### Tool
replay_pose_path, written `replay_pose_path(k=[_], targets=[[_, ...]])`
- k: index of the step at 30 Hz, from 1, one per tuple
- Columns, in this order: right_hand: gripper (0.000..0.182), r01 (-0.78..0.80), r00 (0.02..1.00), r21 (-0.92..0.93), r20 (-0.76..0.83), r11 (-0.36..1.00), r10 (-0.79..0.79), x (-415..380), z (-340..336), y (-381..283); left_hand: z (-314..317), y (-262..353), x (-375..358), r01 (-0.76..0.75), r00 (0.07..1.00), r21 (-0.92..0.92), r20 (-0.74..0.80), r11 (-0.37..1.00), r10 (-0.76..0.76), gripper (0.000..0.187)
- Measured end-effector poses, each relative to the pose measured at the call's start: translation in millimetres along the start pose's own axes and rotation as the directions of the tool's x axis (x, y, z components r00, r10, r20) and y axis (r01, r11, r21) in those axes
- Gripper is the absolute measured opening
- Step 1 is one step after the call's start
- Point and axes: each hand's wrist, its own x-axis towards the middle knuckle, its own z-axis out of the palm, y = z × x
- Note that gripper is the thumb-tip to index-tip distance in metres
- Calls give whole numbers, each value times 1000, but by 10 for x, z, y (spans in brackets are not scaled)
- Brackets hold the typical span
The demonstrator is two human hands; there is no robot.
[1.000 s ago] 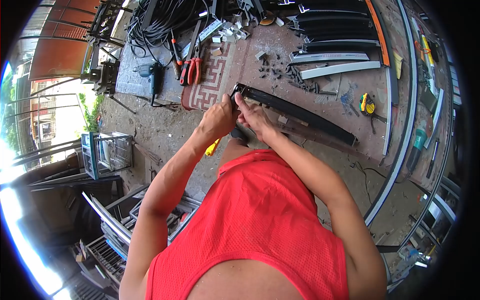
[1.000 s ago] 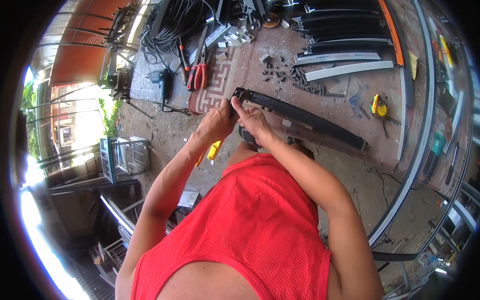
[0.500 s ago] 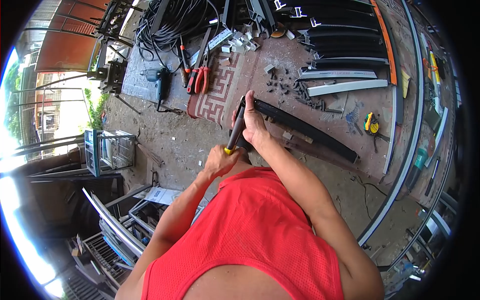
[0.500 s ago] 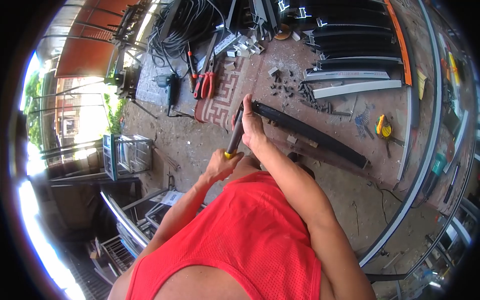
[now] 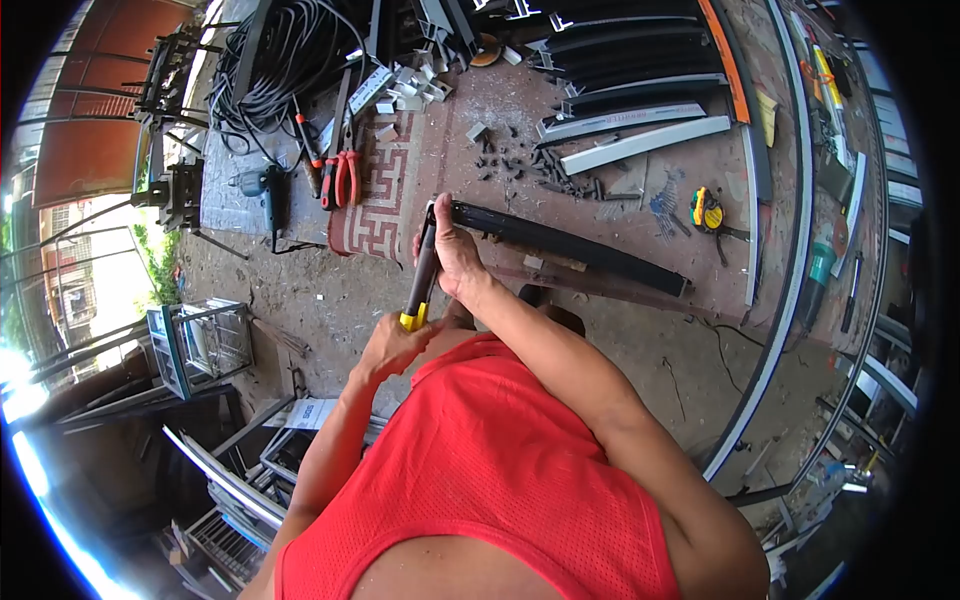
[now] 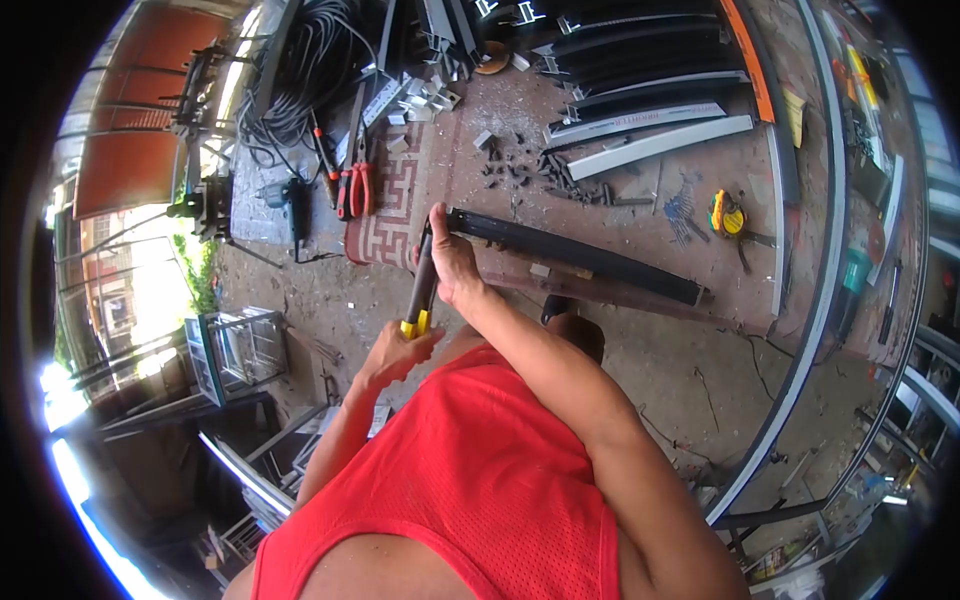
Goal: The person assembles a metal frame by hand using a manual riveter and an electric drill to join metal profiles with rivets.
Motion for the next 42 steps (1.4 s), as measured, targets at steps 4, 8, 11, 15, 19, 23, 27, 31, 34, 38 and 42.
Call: replay_pose_path(k=[4, 8, 11, 15, 19, 23, 27, 31, 34, 38, 42], targets=[[74, 48, 997, -34, 59, 998, -46, -14, -4, -40, 137, -44, 217, -44, 976, 212, -200, 976, 87, 43], [72, 105, 994, -68, 39, 992, -103, 23, -69, 31, -266, 506, -696, -225, 873, 373, -334, 900, 357, 45], [69, 75, 997, -44, -2, 996, -75, 90, -98, 56, -279, 614, -779, -278, 853, 277, -370, 920, 369, 49], [73, -7, 999, 17, 43, 1000, 7, 13, -56, -16, -79, 348, -163, 13, 1000, -2, -15, 1000, -13, 54], [69, 20, 997, 34, 76, 999, -23, -27, -51, -72, 162, 170, 114, -73, 973, 0, -219, 997, 71, 59], [66, 19, 997, 71, 75, 997, -24, -18, -74, -49, 2, 85, -53, -196, 855, 551, -309, 811, 416, 36], [72, 38, 999, 14, -8, 999, -38, 138, -223, 67, -413, 770, -885, -271, 828, 289, -417, 918, 375, 44], [74, -24, 996, -33, 80, 999, 26, 0, -117, -137, -223, 400, -256, 5, 1000, -106, 20, 994, -3, 58], [76, -78, 993, -51, 80, 996, 82, -234, -123, -252, -149, 360, -187, -30, 999, 0, 17, 1000, 30, 62], [40, 347, 619, -938, 241, -14, -748, -644, -662, -474, -49, 297, -105, -58, 995, 26, -80, 998, 60, 68], [53, 285, 350, -767, 641, -575, -683, -437, -871, -579, -65, 144, 60, -169, 970, 72, -164, 983, 179, 61]])
